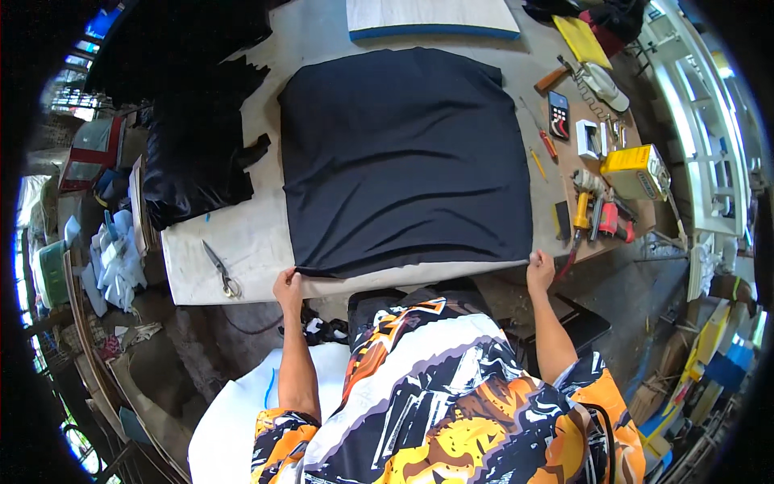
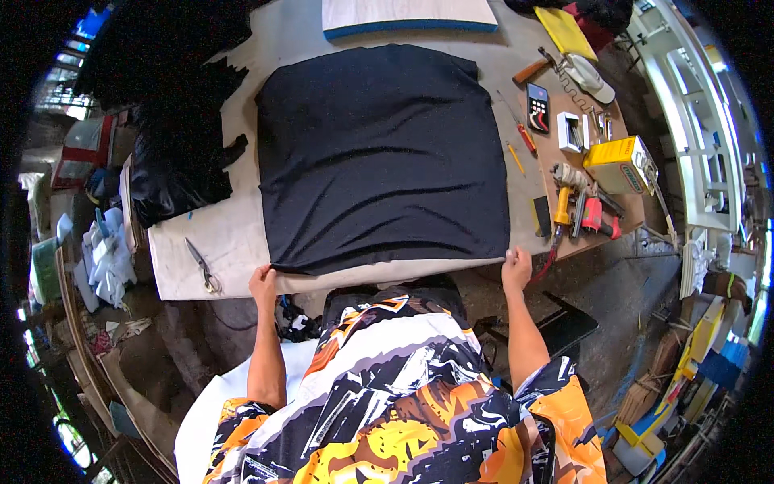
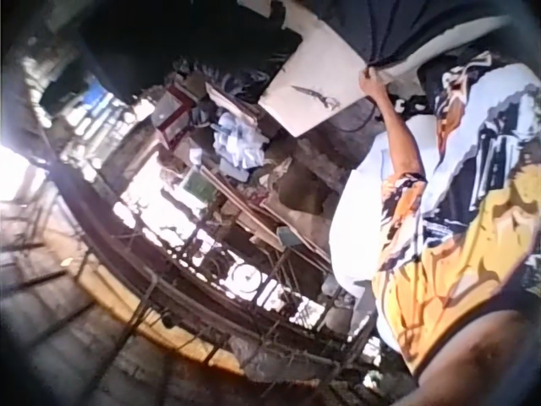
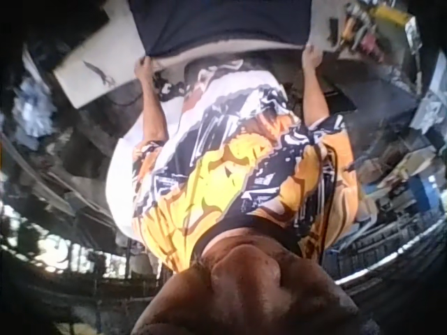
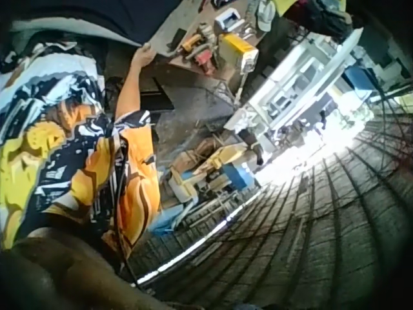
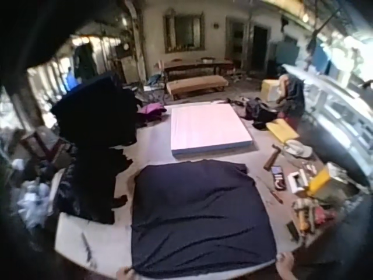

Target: Upholstering a wooden seat base with foam padding and fabric using a staple gun and spray adhesive.

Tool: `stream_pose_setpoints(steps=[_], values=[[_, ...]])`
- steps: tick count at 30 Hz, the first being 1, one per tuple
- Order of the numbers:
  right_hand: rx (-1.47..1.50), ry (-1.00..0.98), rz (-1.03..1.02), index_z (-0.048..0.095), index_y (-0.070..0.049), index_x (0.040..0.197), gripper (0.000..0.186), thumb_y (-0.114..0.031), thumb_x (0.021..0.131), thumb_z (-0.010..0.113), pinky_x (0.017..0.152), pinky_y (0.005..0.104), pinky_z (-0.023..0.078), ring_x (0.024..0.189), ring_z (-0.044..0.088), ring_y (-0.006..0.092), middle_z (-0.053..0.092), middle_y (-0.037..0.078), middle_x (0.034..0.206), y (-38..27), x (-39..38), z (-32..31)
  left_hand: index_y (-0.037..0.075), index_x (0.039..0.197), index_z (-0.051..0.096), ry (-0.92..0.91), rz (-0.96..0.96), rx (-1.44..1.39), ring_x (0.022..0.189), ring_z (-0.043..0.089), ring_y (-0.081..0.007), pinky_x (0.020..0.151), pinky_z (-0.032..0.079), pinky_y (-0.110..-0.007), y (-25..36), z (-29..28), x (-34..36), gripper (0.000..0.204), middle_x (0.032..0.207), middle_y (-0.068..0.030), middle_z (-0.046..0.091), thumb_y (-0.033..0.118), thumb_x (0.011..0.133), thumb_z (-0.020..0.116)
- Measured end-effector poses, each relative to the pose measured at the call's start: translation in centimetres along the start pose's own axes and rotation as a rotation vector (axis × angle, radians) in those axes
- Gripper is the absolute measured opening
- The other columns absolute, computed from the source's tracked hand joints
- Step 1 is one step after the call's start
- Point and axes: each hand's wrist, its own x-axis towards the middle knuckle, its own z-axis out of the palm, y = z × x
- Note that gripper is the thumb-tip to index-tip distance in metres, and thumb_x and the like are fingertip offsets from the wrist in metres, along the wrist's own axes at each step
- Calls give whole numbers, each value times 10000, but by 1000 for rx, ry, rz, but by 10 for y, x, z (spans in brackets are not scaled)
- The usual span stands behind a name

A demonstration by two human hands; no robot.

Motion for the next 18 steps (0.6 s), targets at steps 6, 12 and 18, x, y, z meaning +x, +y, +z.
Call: stream_pose_setpoints(steps=[6, 12, 18], values=[[-207, -114, 170, 698, -9, 1060, 265, -220, 908, 749, 794, 386, 550, 867, 697, 326, 719, 171, 992, -16, 12, 43, -11, 971, 685, 160, -555, -128, 652, 574, -209, 669, 519, -351, 20, 18, 12, 110, 766, -90, 620, 64, 993, 609], [945, -337, 504, 681, 6, 1054, 195, -149, 940, 707, 685, 405, 598, 783, 705, 309, 720, 165, 972, -144, 149, 21, -34, 1080, 686, -363, -596, -636, 866, 654, -249, 824, 547, -385, 107, 18, 126, 202, 986, -135, 694, 135, 1037, 585], [1573, -172, 16, 671, 27, 1067, 144, -79, 971, 668, 624, 421, 653, 720, 719, 311, 720, 164, 960, -385, 300, -152, -43, 1182, 685, -542, -113, -1140, 951, 717, -269, 858, 558, -376, 309, -57, 304, 332, 1104, -160, 752, 243, 1097, 540]])
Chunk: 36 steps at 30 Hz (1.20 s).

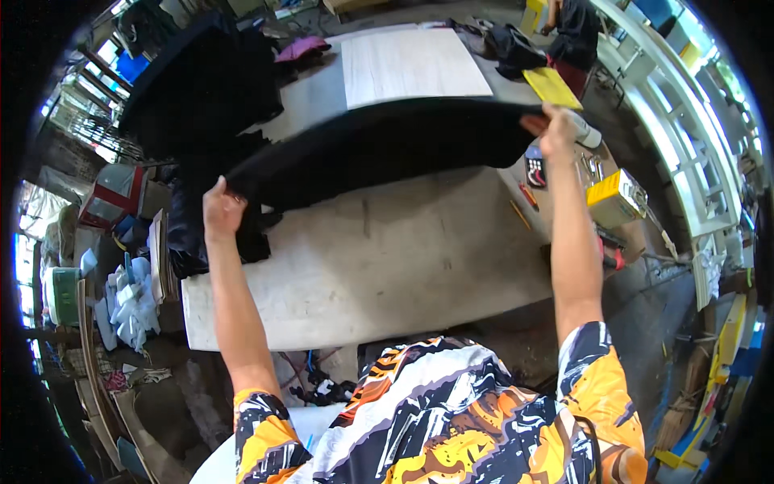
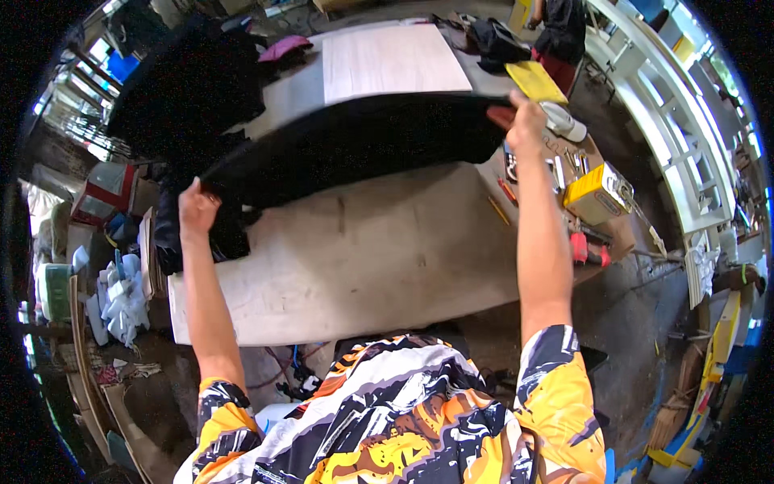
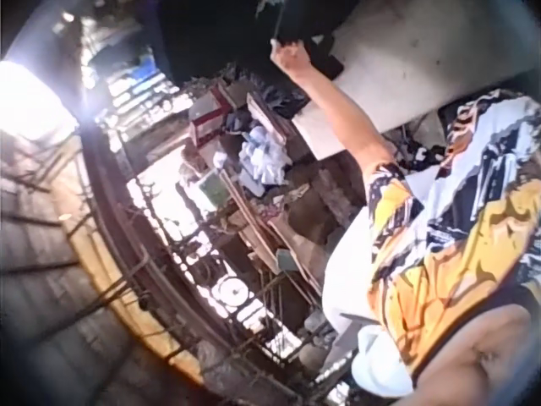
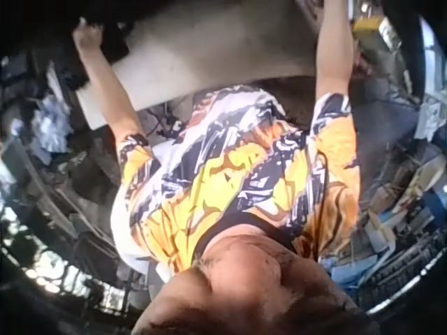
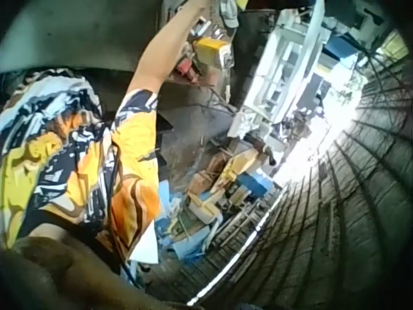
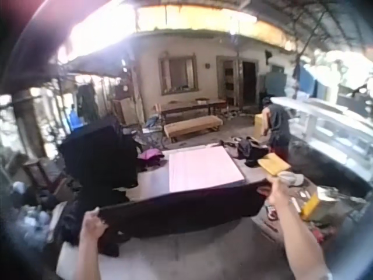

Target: Upholstering a wooden seat base with foam padding and fabric using a staple gun and spray adhesive.

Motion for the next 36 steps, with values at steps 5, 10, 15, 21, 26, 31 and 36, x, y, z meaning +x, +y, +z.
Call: stream_pose_setpoints(steps=[5, 10, 15, 21, 26, 31, 36], values=[[-35, -60, -202, 688, 25, 1070, 165, -91, 956, 713, 674, 390, 655, 736, 730, 278, 752, 158, 963, -120, -39, 64, -14, 1144, 712, 44, 287, 194, 877, 699, -195, 808, 523, -301, 98, 66, 5, 339, 1030, -108, 751, 305, 1085, 614], [-67, -230, -147, 710, 6, 1012, 195, -173, 959, 768, 741, 322, 636, 761, 745, 220, 759, 109, 935, -143, -77, 35, -26, 1209, 689, 84, 378, 278, 962, 685, -168, 914, 508, -281, 121, 90, -47, 372, 1102, -103, 731, 318, 1077, 637], [-102, -216, -112, 700, -15, 1041, 221, -227, 996, 740, 756, 293, 612, 781, 728, 185, 751, 77, 967, -119, -115, -28, -29, 1213, 662, 195, 326, 359, 969, 667, -154, 915, 492, -268, 84, 80, -121, 351, 1157, -103, 709, 289, 1066, 659], [-172, -111, 133, 681, -30, 1138, 216, -210, 1020, 696, 728, 267, 583, 818, 718, 149, 738, 70, 1029, -48, -169, -109, -8, 1130, 684, 209, 164, 424, 940, 622, -116, 897, 463, -244, -16, 18, -179, 274, 1083, -53, 703, 257, 1061, 664], [-181, -28, 278, 648, -13, 1206, 244, -183, 1032, 675, 677, 280, 573, 808, 716, 169, 737, 81, 1045, 53, -199, -187, -13, 1055, 711, 422, 84, 585, 855, 583, -124, 836, 463, -261, -133, -84, -194, 262, 968, -40, 689, 245, 1042, 669], [-278, 114, 464, 564, 55, 1349, 437, -127, 991, 736, 698, 323, 587, 853, 714, 229, 703, 154, 1125, 173, -202, -283, -30, 993, 723, 569, 60, 816, 778, 557, -142, 771, 476, -289, -242, -162, -194, 271, 866, -45, 679, 234, 1024, 669], [-354, 265, 540, 430, 89, 1468, 646, -123, 964, 775, 681, 326, 572, 862, 694, 239, 667, 204, 1183, 220, -210, -336, -48, 952, 713, 601, 97, 1125, 739, 560, -195, 738, 488, -336, -288, -187, -213, 297, 816, -93, 674, 239, 1011, 664]])
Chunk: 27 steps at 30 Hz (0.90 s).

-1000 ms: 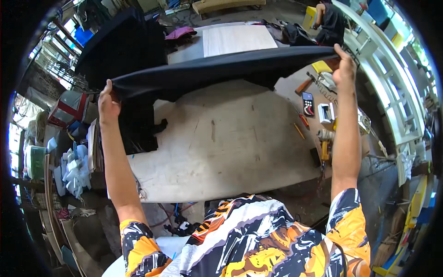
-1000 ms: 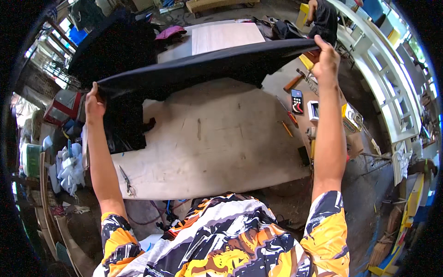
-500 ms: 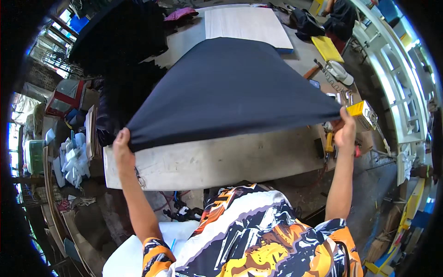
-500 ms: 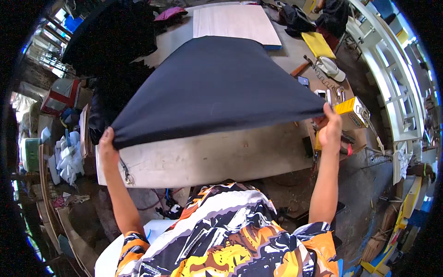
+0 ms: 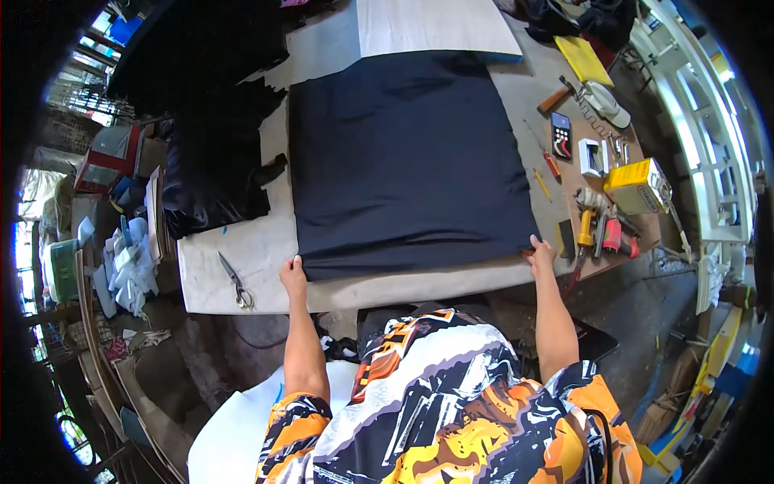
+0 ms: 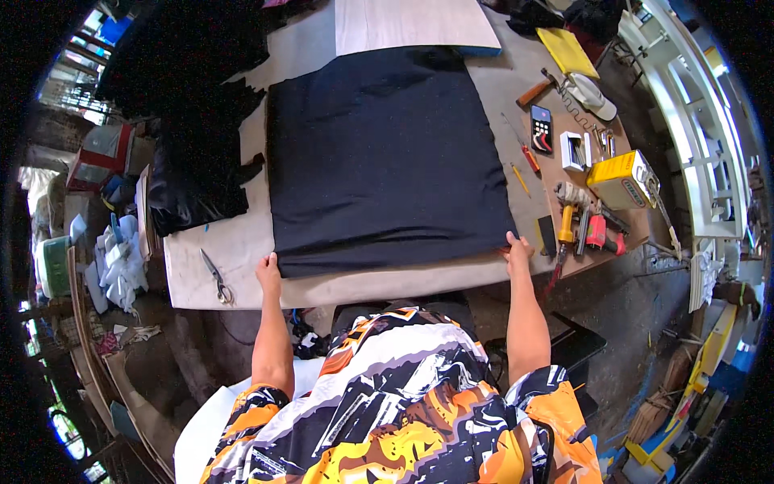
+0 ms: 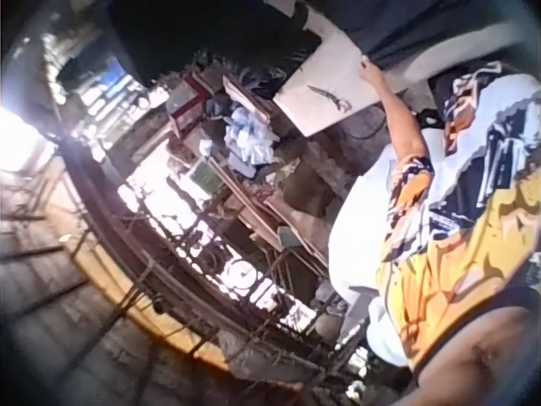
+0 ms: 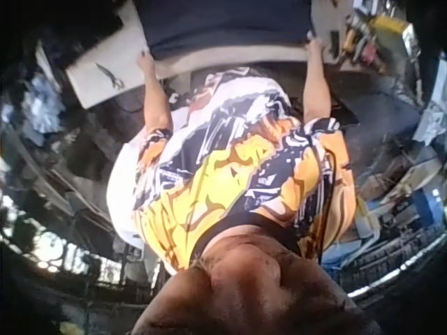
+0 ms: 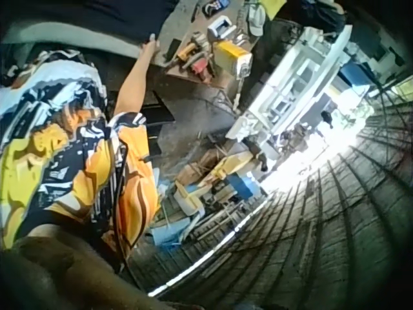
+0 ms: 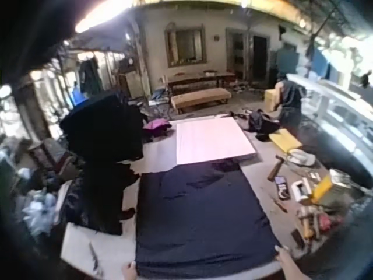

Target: Upholstering a wooden seat base with foam padding and fabric using a staple gun and spray adhesive.

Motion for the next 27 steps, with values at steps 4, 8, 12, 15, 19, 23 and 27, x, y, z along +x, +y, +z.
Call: stream_pose_setpoints(steps=[4, 8, 12, 15, 19, 23, 27], values=[[-10, 101, -5, 379, 102, 1497, 698, -111, 963, 774, 657, 321, 563, 822, 681, 229, 659, 211, 1185, -5, -29, -7, -55, 929, 704, 24, 39, 121, 718, 563, -236, 724, 492, -370, -2, -10, -19, 311, 795, -131, 671, 243, 1006, 658], [0, 156, -46, 364, 116, 1502, 698, -91, 967, 762, 629, 311, 555, 756, 664, 214, 657, 207, 1168, -18, -64, -18, -56, 917, 698, 8, 53, 167, 702, 563, -259, 716, 494, -390, 3, -32, -34, 316, 782, -151, 668, 245, 1003, 655], [3, 61, -52, 385, 130, 1490, 664, -68, 970, 747, 605, 298, 549, 684, 641, 197, 650, 200, 1139, -14, -79, -33, -51, 918, 697, -55, 21, 213, 693, 563, -255, 715, 496, -388, 2, -51, -50, 311, 774, -145, 666, 245, 1005, 657], [-25, 85, -4, 410, 132, 1456, 609, -52, 974, 734, 584, 289, 542, 627, 613, 184, 647, 180, 1088, -4, -81, -39, -47, 922, 697, -51, 11, 197, 691, 564, -253, 712, 498, -386, 0, -53, -59, 307, 771, -142, 663, 245, 1005, 656], [-56, 149, -14, 473, 116, 1374, 498, -47, 977, 726, 575, 282, 539, 598, 596, 174, 649, 158, 1027, 5, -80, -38, -40, 930, 697, -44, 19, 202, 696, 573, -262, 716, 501, -389, -3, -47, -62, 298, 779, -145, 667, 246, 1004, 656], [-99, 205, -32, 548, 90, 1258, 350, -45, 981, 714, 572, 276, 537, 585, 593, 167, 651, 133, 950, 7, -84, -39, -31, 943, 696, -42, 39, 235, 709, 591, -281, 725, 505, -401, -9, -48, -64, 292, 800, -154, 680, 252, 1004, 656], [-165, 216, 5, 606, 59, 1123, 186, -40, 990, 691, 567, 266, 532, 579, 602, 163, 649, 108, 856, 14, -88, -46, -21, 961, 697, -65, 55, 314, 733, 616, -309, 739, 509, -422, -23, -52, -70, 297, 837, -166, 702, 269, 1007, 652]])
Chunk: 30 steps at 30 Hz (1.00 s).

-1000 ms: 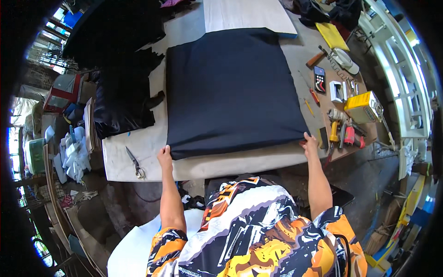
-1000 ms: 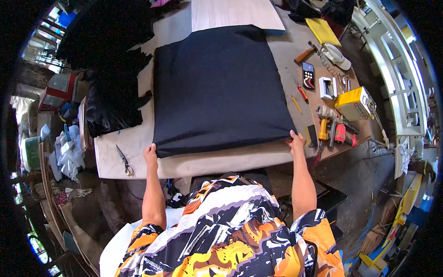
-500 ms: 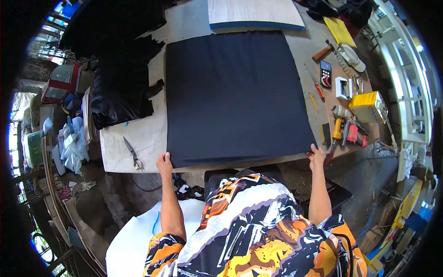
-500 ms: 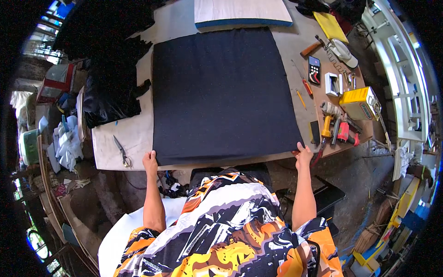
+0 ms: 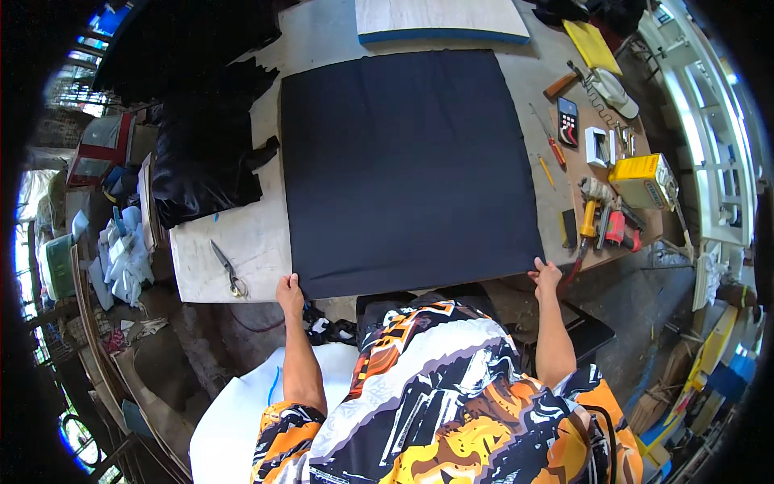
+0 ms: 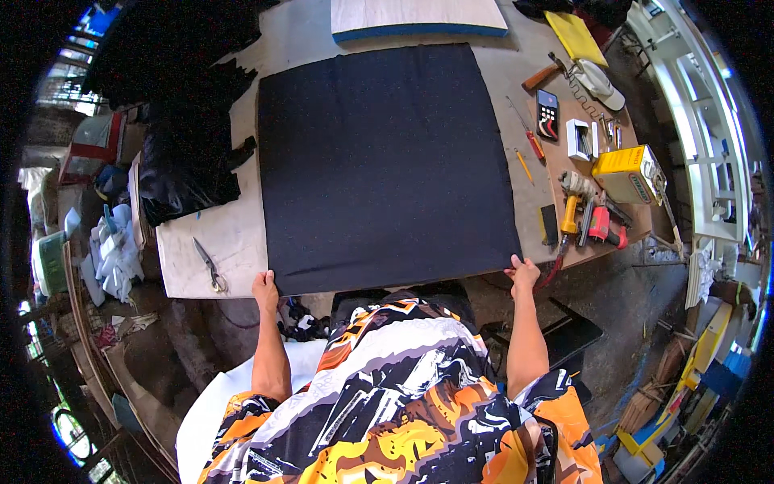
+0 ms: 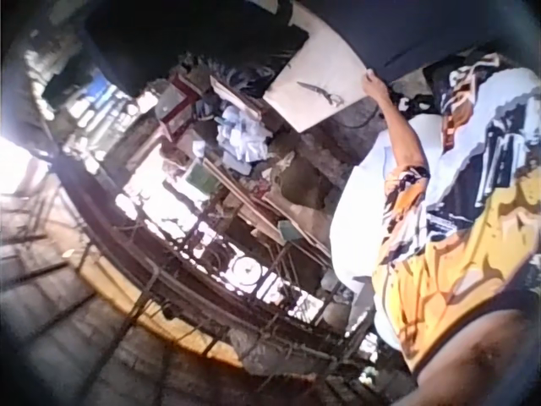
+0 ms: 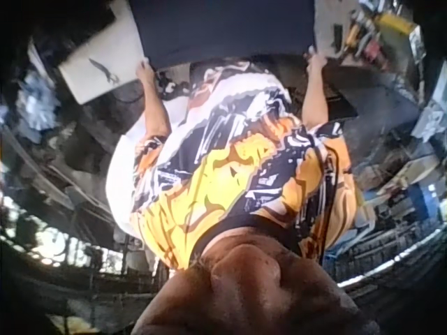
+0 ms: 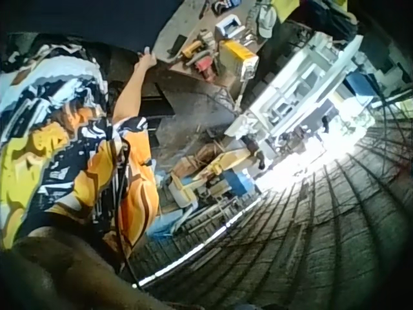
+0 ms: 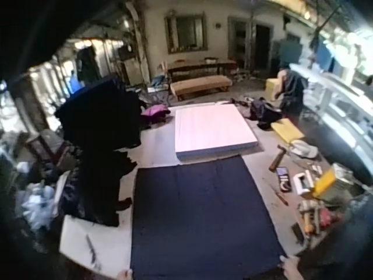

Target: Upholstering a wooden seat base with foam padding and fabric using a staple gun and spray adhesive.

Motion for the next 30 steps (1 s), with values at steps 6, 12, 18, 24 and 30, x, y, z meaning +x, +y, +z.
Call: stream_pose_setpoints(steps=[6, 12, 18, 24, 30], values=[[-161, -19, 6, 648, 32, 1006, 93, -58, 998, 672, 561, 257, 523, 591, 632, 166, 638, 83, 757, 12, 13, -3, -5, 978, 697, 19, -33, 75, 762, 639, -349, 759, 515, -450, -3, 9, -5, 321, 865, -178, 714, 308, 1012, 640], [-701, 155, -245, 691, -17, 973, 76, -91, 967, 674, 615, 359, 548, 641, 673, 264, 694, 114, 774, -3, 16, -7, 13, 986, 707, 22, -85, 194, 770, 655, -351, 759, 519, -447, 18, 0, -2, 332, 866, -164, 722, 333, 1017, 627], [-922, 171, -740, 732, -100, 969, 84, -153, 926, 685, 696, 481, 542, 754, 689, 387, 749, 129, 854, -99, 88, 108, 11, 1012, 738, 194, -5, 181, 781, 678, -314, 752, 534, -411, 75, 23, 121, 304, 883, -139, 739, 295, 1007, 632], [-777, 125, -1046, 699, -48, 1075, 228, -206, 912, 710, 757, 495, 546, 843, 678, 409, 721, 182, 982, -230, 222, 361, -8, 1090, 742, 221, 135, 79, 850, 706, -339, 805, 557, -407, 197, 84, 357, 332, 934, -154, 756, 297, 970, 692], [-1073, 404, -850, 701, -35, 1064, 354, -347, 899, 683, 905, 516, 552, 1019, 683, 432, 723, 228, 1111, -280, 281, 477, -25, 1091, 742, 420, 255, 368, 876, 702, -364, 824, 552, -418, 263, 144, 480, 365, 954, -171, 760, 300, 925, 741]])
